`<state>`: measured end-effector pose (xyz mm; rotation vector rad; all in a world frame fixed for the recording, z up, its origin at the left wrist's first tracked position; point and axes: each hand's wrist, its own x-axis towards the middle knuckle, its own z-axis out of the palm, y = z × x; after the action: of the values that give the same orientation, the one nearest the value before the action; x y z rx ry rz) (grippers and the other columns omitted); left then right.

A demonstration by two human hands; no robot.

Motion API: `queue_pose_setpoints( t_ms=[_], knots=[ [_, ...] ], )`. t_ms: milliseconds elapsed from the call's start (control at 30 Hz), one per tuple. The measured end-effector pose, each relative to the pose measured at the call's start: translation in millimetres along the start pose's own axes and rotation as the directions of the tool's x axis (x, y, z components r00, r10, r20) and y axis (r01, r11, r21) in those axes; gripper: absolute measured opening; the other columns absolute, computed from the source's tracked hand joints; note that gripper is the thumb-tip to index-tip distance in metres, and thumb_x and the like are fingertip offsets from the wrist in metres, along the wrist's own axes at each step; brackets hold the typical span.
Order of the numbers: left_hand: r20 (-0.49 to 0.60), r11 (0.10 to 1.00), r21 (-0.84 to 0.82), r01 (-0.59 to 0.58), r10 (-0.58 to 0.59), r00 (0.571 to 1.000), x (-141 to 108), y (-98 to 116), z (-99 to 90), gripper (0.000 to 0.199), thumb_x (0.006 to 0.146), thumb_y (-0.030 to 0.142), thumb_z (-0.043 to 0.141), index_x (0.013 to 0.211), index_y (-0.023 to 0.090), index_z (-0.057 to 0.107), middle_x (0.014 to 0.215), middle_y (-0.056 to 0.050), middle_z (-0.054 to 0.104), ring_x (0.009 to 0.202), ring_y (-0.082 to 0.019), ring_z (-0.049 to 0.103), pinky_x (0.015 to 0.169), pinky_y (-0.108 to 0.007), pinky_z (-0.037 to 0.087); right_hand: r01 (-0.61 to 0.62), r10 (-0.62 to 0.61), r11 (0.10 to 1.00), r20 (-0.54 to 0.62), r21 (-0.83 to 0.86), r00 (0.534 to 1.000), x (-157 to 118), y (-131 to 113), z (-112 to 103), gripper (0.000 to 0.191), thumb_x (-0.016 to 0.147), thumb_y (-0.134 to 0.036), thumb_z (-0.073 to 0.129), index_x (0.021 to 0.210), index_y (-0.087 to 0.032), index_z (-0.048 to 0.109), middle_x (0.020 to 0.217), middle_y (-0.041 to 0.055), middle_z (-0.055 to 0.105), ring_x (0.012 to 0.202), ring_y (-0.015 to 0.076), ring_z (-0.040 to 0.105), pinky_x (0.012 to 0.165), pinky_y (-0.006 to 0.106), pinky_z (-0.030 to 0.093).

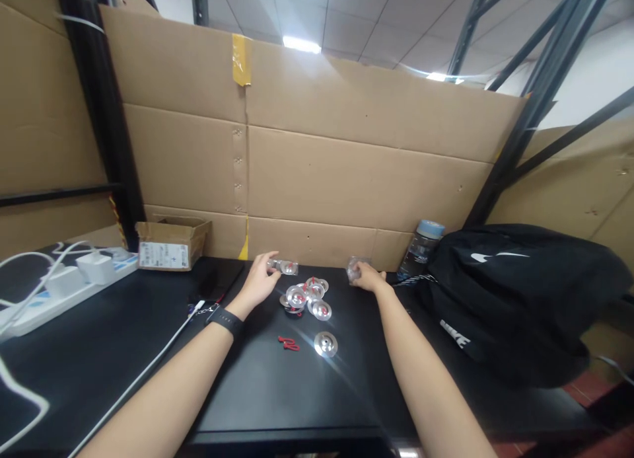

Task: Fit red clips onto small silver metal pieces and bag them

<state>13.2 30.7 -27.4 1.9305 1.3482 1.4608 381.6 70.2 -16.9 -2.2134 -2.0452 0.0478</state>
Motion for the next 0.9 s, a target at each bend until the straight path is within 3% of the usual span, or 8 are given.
queue_pose_setpoints(
  t_ms=[333, 567, 700, 900],
  knots=[
    [0.012, 0.999, 0.005, -0.048, 0.048, 0.999, 1.5, -5.5, -0.3, 0.047, 0.080, 0.019, 0.059, 0.127, 0.019, 0.057, 0.130, -0.010, 0.055, 0.088, -0.017, 0.068, 0.096, -0.038, 0.052, 0.002, -0.006, 0.999, -0.102, -0.038, 0.995, -20.6, -6.6, 5.2, 0.037, 0.085, -0.030, 0.058, 0.121, -0.028, 0.063, 0.131, 0.0094, 0.060, 0.123, 0.0298, 0.051, 0.098, 0.048, 0.033],
    [0.000, 0.996, 0.069, -0.061, 0.061, 0.998, 4.6, -8.5, -6.6, 0.037, 0.080, 0.021, 0.058, 0.117, 0.019, 0.063, 0.119, -0.009, 0.062, 0.090, -0.019, 0.067, 0.092, -0.037, 0.053, -0.025, 0.021, 0.999, -0.162, -0.022, 0.987, -28.6, -8.5, -4.5, 0.023, 0.087, -0.026, 0.059, 0.104, -0.023, 0.074, 0.115, 0.0099, 0.071, 0.114, 0.0266, 0.060, 0.097, 0.040, 0.035],
    [0.108, 0.951, 0.258, -0.168, 0.145, 0.984, 3.0, -15.3, -8.5, 0.034, 0.081, 0.017, 0.054, 0.112, 0.020, 0.065, 0.111, -0.008, 0.067, 0.099, -0.024, 0.065, 0.095, -0.038, 0.050, -0.026, 0.025, 1.000, -0.200, -0.005, 0.979, -32.6, -9.9, -9.5, 0.024, 0.089, -0.027, 0.058, 0.105, -0.024, 0.075, 0.112, 0.0099, 0.073, 0.110, 0.0247, 0.064, 0.091, 0.034, 0.040],
    [0.278, 0.808, 0.525, -0.268, 0.135, 0.951, -2.3, -28.8, 3.3, 0.034, 0.087, 0.022, 0.050, 0.115, 0.027, 0.068, 0.133, -0.009, 0.062, 0.129, -0.031, 0.050, 0.108, -0.049, 0.036, -0.058, 0.064, 0.998, -0.255, 0.031, 0.965, -37.9, -13.9, -21.8, 0.023, 0.087, -0.029, 0.057, 0.100, -0.024, 0.076, 0.106, 0.0099, 0.075, 0.099, 0.0253, 0.068, 0.082, 0.031, 0.045]
  ],
)
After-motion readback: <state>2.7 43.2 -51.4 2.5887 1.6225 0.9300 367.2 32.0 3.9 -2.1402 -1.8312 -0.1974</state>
